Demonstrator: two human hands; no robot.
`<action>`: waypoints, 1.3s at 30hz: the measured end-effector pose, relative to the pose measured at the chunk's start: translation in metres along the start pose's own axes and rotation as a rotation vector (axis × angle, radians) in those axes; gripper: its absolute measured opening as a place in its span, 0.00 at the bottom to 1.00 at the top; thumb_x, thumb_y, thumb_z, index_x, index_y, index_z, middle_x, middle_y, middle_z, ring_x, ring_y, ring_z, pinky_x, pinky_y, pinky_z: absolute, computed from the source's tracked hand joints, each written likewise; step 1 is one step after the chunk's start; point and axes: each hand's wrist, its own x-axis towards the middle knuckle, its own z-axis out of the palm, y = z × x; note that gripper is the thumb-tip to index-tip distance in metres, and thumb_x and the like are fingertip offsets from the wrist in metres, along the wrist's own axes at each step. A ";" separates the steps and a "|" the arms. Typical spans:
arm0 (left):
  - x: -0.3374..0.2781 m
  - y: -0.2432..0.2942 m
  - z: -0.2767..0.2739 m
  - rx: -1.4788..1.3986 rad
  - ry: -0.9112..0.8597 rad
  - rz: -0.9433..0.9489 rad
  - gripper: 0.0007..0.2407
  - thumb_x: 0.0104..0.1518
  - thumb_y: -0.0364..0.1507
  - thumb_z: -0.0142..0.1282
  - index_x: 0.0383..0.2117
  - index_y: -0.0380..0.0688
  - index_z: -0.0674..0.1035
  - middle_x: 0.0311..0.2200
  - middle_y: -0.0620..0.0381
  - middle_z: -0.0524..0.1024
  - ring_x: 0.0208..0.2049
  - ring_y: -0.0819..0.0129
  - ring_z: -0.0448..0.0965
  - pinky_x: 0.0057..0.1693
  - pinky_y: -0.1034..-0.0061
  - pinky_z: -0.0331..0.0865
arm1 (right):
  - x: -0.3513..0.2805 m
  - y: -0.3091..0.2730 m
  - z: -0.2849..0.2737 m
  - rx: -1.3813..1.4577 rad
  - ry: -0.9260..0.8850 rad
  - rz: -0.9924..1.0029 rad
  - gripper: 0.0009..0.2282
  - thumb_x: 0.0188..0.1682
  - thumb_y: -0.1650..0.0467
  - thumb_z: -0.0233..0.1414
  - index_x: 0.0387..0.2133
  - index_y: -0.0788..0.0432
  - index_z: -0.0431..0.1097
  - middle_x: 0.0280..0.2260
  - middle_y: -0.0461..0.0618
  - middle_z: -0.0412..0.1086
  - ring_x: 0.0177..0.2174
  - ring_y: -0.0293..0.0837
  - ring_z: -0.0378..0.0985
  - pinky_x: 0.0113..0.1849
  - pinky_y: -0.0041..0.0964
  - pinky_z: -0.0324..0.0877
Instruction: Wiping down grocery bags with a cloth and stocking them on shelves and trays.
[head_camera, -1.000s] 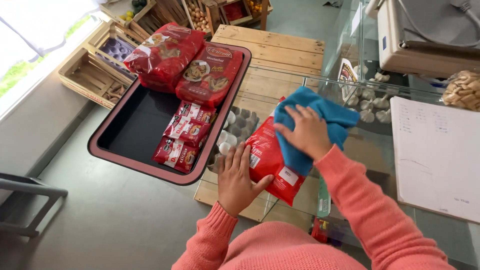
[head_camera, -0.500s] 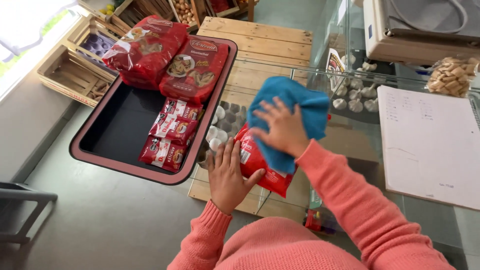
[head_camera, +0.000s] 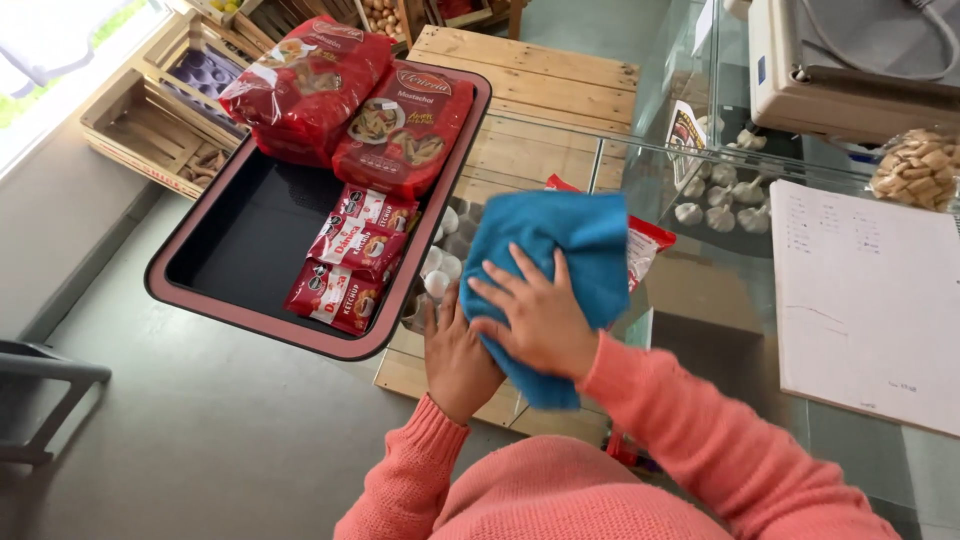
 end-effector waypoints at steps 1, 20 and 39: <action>0.001 0.001 -0.002 0.002 -0.002 0.001 0.28 0.44 0.42 0.53 0.53 0.44 0.68 0.58 0.49 0.59 0.61 0.52 0.52 0.60 0.49 0.48 | 0.010 0.013 0.003 0.002 0.001 0.001 0.24 0.49 0.49 0.35 0.50 0.43 0.65 0.53 0.47 0.64 0.58 0.58 0.54 0.50 0.75 0.45; 0.010 0.018 -0.024 -0.115 -0.228 -0.214 0.38 0.48 0.55 0.51 0.62 0.47 0.57 0.63 0.49 0.53 0.65 0.53 0.48 0.65 0.52 0.30 | -0.061 0.232 -0.008 -0.146 -0.361 0.618 0.16 0.51 0.53 0.38 0.52 0.31 0.62 0.63 0.31 0.49 0.63 0.56 0.41 0.51 0.82 0.35; 0.030 0.065 -0.028 -0.185 -0.338 -0.146 0.36 0.51 0.51 0.48 0.63 0.43 0.53 0.64 0.44 0.49 0.66 0.48 0.43 0.64 0.45 0.36 | -0.077 0.087 -0.088 1.692 0.105 1.059 0.34 0.47 0.67 0.48 0.63 0.57 0.33 0.55 0.62 0.50 0.49 0.60 0.66 0.50 0.55 0.63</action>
